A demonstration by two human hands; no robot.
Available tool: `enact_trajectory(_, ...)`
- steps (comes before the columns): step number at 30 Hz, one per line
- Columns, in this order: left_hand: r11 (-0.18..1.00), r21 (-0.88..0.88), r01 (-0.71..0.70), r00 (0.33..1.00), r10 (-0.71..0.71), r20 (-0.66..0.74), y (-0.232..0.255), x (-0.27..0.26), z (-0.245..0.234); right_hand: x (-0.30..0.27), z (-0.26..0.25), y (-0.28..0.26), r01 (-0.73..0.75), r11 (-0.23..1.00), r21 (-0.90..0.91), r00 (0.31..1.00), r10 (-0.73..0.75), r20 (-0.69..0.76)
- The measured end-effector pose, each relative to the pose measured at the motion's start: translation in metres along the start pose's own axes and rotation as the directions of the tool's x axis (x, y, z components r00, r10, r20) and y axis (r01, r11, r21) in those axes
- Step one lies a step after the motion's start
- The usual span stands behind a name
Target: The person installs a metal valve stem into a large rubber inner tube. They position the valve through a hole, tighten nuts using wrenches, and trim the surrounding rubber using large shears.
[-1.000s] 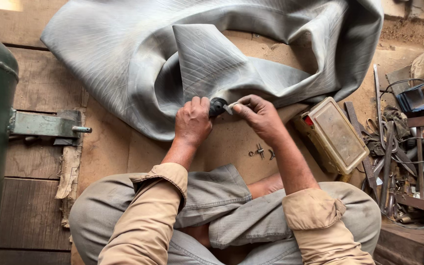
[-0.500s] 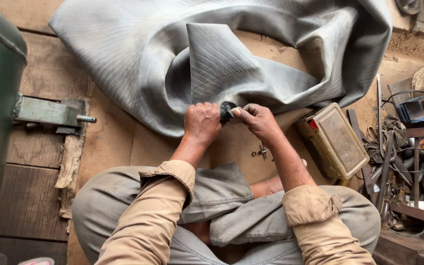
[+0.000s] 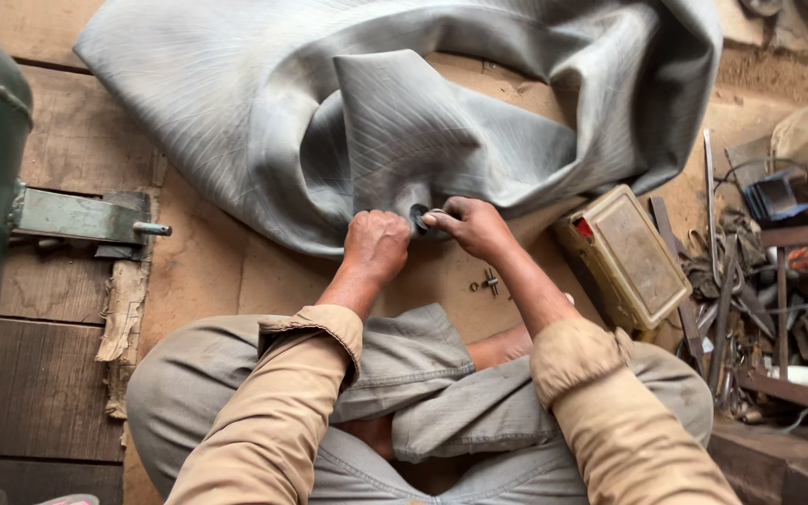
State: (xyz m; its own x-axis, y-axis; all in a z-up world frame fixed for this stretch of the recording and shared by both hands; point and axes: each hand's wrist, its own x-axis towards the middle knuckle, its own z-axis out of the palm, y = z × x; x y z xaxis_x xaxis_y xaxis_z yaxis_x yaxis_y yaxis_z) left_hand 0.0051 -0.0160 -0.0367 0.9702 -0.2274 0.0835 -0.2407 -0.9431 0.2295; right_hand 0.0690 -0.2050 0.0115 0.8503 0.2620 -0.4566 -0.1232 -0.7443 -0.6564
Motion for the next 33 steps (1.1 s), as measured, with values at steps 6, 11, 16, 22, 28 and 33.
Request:
enact_trajectory(6, 0.993, -0.022, 0.119, 0.989, -0.117, 0.085, 0.003, -0.007, -0.022, 0.022, 0.027, 0.020, 0.053, 0.991, 0.122, 0.997, -0.059, 0.049)
enact_trajectory(11, 0.844, -0.225, 0.487, 0.873, -0.462, 0.157, -0.006, 0.003, -0.075, 0.022, 0.009, 0.024, -0.030, 0.957, 0.287, 0.994, 0.000, 0.105)
enact_trajectory(16, 0.713, -0.017, 0.701, 0.705, -0.697, -0.134, -0.045, 0.003, -0.133, 0.003, -0.011, 0.002, 0.067, 0.940, 0.335, 0.998, -0.064, -0.021)
enact_trajectory(22, 0.447, 0.050, 0.893, 0.418, -0.866, 0.273, -0.071, 0.009, -0.115, -0.025, -0.007, -0.027, 0.501, 0.817, -0.286, 0.685, -0.576, -0.447)
enact_trajectory(28, 0.298, -0.178, 0.938, 0.338, -0.902, 0.269, -0.102, 0.017, -0.049, -0.006, -0.029, -0.010, -0.023, 0.801, -0.598, 0.888, -0.259, -0.381)
enact_trajectory(33, 0.202, -0.630, 0.750, 0.221, -0.974, -0.049, -0.134, 0.045, -0.071, -0.005, -0.028, 0.013, -0.210, 0.809, -0.548, 0.948, 0.030, -0.318)
